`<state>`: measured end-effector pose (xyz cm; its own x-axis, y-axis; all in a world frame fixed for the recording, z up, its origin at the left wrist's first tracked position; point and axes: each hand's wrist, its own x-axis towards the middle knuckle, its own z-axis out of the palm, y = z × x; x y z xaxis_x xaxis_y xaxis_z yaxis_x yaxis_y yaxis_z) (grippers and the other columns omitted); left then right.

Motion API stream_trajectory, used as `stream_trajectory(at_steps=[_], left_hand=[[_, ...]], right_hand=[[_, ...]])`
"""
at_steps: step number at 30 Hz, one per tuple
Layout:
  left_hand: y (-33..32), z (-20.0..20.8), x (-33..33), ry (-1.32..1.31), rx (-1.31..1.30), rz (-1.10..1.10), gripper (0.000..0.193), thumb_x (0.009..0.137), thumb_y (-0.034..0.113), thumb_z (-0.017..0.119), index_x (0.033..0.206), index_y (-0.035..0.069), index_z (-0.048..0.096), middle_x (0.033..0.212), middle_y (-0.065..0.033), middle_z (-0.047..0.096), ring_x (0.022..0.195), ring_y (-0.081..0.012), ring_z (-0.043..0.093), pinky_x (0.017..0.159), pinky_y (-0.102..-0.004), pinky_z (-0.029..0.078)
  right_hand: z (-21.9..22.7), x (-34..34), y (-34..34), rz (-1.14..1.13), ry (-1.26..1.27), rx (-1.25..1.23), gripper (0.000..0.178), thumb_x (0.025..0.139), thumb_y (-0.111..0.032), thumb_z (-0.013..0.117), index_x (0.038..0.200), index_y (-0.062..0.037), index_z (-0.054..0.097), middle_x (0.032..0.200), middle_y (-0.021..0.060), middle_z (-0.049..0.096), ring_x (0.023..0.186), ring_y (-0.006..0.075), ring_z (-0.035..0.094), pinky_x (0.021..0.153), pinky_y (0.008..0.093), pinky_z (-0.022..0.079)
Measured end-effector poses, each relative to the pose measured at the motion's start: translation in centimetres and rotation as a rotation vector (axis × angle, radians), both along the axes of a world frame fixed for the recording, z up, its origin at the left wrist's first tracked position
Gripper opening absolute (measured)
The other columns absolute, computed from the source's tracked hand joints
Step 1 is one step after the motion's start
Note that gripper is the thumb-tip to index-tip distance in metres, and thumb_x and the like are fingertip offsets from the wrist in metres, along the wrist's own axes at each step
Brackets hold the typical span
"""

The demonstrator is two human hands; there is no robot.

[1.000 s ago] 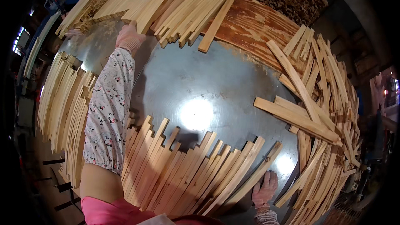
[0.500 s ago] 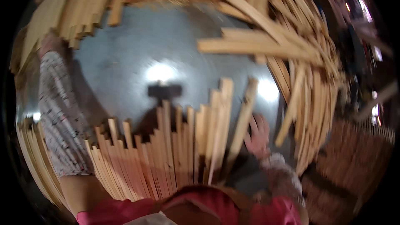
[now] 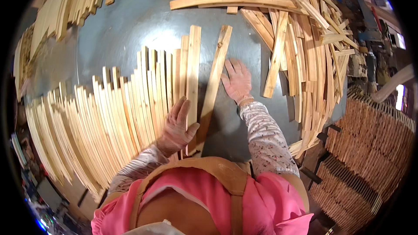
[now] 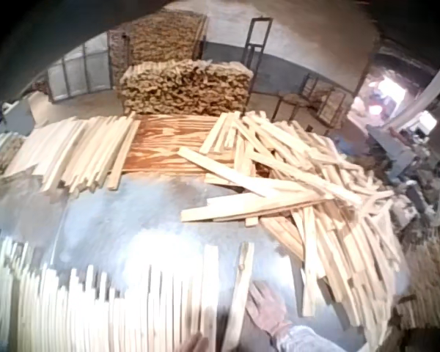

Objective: The person sorts thin wooden strips on a metal table, picking them up from a disorganized pile and arranging them into neat stacks. The person repeatedly gathers strips, aligns them, and places them into a growing organized pile on the left side of the table.

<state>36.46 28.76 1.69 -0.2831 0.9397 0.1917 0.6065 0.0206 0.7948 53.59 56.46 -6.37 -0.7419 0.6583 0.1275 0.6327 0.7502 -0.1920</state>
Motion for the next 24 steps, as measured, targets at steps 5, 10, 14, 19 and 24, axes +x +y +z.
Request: stream_trajectory(at_steps=[5, 10, 14, 19, 24], left_hand=[[-4.1, -2.3, 9.8, 0.071, -0.237, 0.442, 0.078, 0.092, 0.014, 0.068, 0.161, 0.0, 0.036, 0.161, -0.0304, 0.041, 0.148, -0.0508, 0.043, 0.123, -0.0561, 0.038], [-2.9, -1.6, 12.4, 0.091, -0.55, 0.668, 0.081, 0.094, 0.025, 0.068, 0.162, -0.001, 0.034, 0.166, -0.0288, 0.037, 0.155, -0.047, 0.036, 0.126, -0.0527, 0.033], [-2.2, -1.5, 13.2, 0.195, -0.691, 0.706, 0.088, 0.095, 0.036, 0.07, 0.164, -0.002, 0.033, 0.169, -0.0272, 0.035, 0.158, -0.0422, 0.032, 0.129, -0.0487, 0.029], [0.5, 1.2, 13.0, 0.052, -0.771, 0.863, 0.088, 0.082, 0.04, 0.081, 0.151, 0.0, 0.046, 0.147, -0.0261, 0.056, 0.132, -0.045, 0.058, 0.114, -0.0503, 0.047], [3.2, 2.2, 11.9, 0.097, -0.953, 0.89, 0.078, 0.078, 0.041, 0.085, 0.14, 0.004, 0.054, 0.137, -0.0232, 0.059, 0.129, -0.0413, 0.058, 0.109, -0.0493, 0.049]], right_hand=[[1.9, -2.6, -3.4, -0.073, 0.072, -0.044, 0.083, 0.094, -0.056, 0.07, 0.154, -0.0027, 0.051, 0.154, 0.0253, 0.055, 0.146, 0.0457, 0.046, 0.126, 0.0562, 0.03], [3.8, -2.5, -9.7, -0.174, 0.134, -0.288, 0.093, 0.082, -0.044, 0.081, 0.155, 0.001, 0.045, 0.146, 0.0274, 0.056, 0.137, 0.0466, 0.051, 0.119, 0.0557, 0.038], [4.2, 1.7, -4.4, -0.166, 0.173, -0.314, 0.092, 0.08, -0.034, 0.081, 0.156, 0.0016, 0.043, 0.139, 0.027, 0.058, 0.129, 0.0476, 0.055, 0.112, 0.0554, 0.045], [4.0, 10.2, -5.0, -0.14, 0.111, -0.259, 0.093, 0.08, -0.035, 0.082, 0.157, -0.0013, 0.044, 0.15, 0.0282, 0.054, 0.137, 0.0503, 0.051, 0.116, 0.0557, 0.043], [2.8, 12.5, -11.5, -0.174, 0.134, -0.385, 0.098, 0.082, -0.031, 0.083, 0.165, -0.0085, 0.036, 0.16, 0.0281, 0.046, 0.146, 0.0512, 0.046, 0.12, 0.0569, 0.041]])
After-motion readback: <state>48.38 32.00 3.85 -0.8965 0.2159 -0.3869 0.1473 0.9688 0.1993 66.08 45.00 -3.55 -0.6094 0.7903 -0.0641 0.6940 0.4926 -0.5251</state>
